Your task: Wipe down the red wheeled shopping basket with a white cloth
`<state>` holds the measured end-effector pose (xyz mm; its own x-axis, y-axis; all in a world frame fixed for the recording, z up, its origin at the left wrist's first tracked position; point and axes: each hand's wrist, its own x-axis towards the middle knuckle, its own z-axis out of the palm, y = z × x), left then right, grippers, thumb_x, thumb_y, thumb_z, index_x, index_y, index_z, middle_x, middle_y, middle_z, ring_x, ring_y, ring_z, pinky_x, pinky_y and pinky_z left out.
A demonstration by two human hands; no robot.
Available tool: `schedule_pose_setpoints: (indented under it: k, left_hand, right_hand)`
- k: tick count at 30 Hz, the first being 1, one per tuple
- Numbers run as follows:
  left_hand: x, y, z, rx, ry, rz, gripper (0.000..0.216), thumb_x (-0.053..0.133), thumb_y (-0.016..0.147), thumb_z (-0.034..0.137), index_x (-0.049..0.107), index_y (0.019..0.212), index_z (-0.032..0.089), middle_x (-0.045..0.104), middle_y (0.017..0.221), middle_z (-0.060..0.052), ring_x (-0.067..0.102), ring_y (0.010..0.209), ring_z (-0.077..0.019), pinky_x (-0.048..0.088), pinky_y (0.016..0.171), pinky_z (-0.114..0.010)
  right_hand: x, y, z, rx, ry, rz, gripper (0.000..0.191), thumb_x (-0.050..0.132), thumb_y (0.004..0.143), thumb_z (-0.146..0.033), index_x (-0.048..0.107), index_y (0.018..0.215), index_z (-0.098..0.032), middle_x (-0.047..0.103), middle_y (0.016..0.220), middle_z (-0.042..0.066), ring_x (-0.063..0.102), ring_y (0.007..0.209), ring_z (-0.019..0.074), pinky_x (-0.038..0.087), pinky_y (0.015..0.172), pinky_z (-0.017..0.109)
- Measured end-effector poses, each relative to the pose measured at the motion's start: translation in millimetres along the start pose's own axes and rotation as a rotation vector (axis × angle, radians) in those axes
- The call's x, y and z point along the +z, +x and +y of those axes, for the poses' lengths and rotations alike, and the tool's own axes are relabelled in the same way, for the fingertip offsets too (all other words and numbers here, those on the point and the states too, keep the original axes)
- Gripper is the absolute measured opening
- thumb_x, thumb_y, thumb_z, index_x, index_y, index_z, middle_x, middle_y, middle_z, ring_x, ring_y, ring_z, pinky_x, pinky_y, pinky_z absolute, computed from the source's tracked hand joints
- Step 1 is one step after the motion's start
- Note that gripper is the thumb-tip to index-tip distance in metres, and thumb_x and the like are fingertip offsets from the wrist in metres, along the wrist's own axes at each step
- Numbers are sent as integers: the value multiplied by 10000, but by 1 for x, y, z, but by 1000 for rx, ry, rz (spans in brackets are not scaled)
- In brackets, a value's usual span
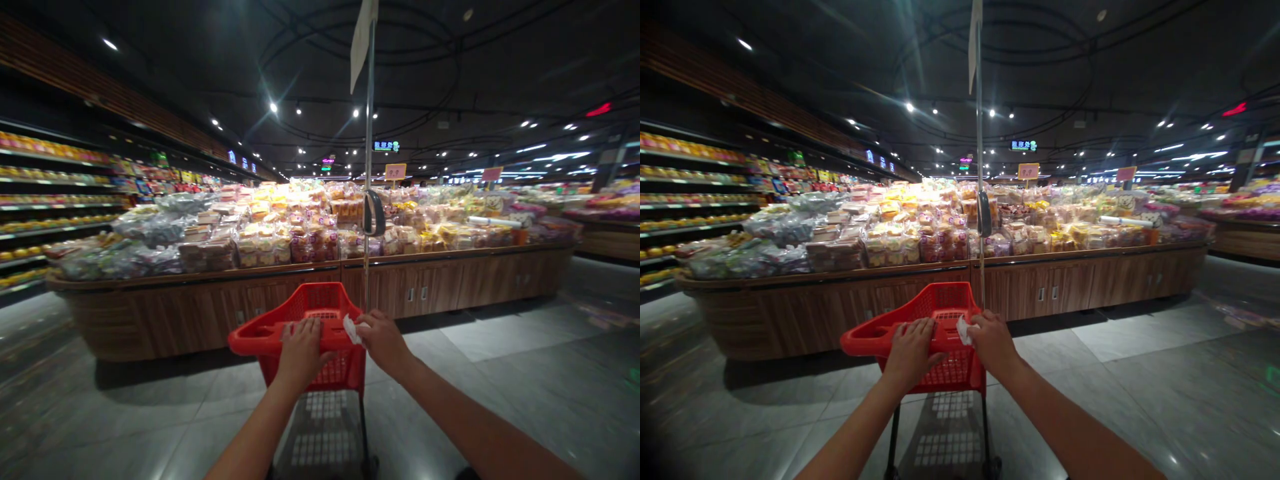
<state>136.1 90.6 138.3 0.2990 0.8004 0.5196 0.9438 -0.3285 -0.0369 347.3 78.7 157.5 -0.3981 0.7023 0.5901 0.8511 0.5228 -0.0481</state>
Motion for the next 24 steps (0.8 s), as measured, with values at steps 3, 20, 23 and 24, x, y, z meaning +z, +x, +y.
schedule_pose_setpoints:
  k: [3, 20, 23, 24]
  left_hand:
    - [-2, 2, 6, -6, 11, -6, 668, 587, 720, 506, 412, 1282, 190, 489, 1306, -123, 389, 1217, -285, 192, 1031, -501]
    - [-1, 7, 8, 43, 53, -116, 639, 479, 706, 162, 345, 1328, 221, 412, 1387, -82, 341, 1267, -242, 206, 1032, -477]
    - [0, 8, 11, 34, 61, -94, 629, 470, 703, 135, 358, 1317, 217, 433, 1367, -88, 351, 1251, -241, 204, 1024, -477]
    - [0, 8, 12, 31, 62, -82, 620, 462, 707, 127, 363, 1313, 215, 440, 1360, -92, 353, 1248, -242, 205, 1020, -477]
  right_hand:
    - [22, -23, 3, 173, 99, 178, 286, 422, 799, -77, 663, 883, -207, 594, 926, 63, 569, 839, 176, 454, 755, 289]
    - [82, -41, -5, 421, 456, 708, 188, 402, 827, -159, 582, 871, -194, 562, 849, 53, 552, 821, 182, 487, 733, 319]
    - [77, -42, 9, 594, 504, 761, 124, 398, 811, -155, 510, 850, -190, 529, 821, 42, 521, 746, 170, 468, 652, 292]
    - [78, -41, 7, 610, 536, 758, 114, 399, 815, -164, 497, 866, -191, 527, 852, 49, 520, 755, 169, 466, 641, 283]
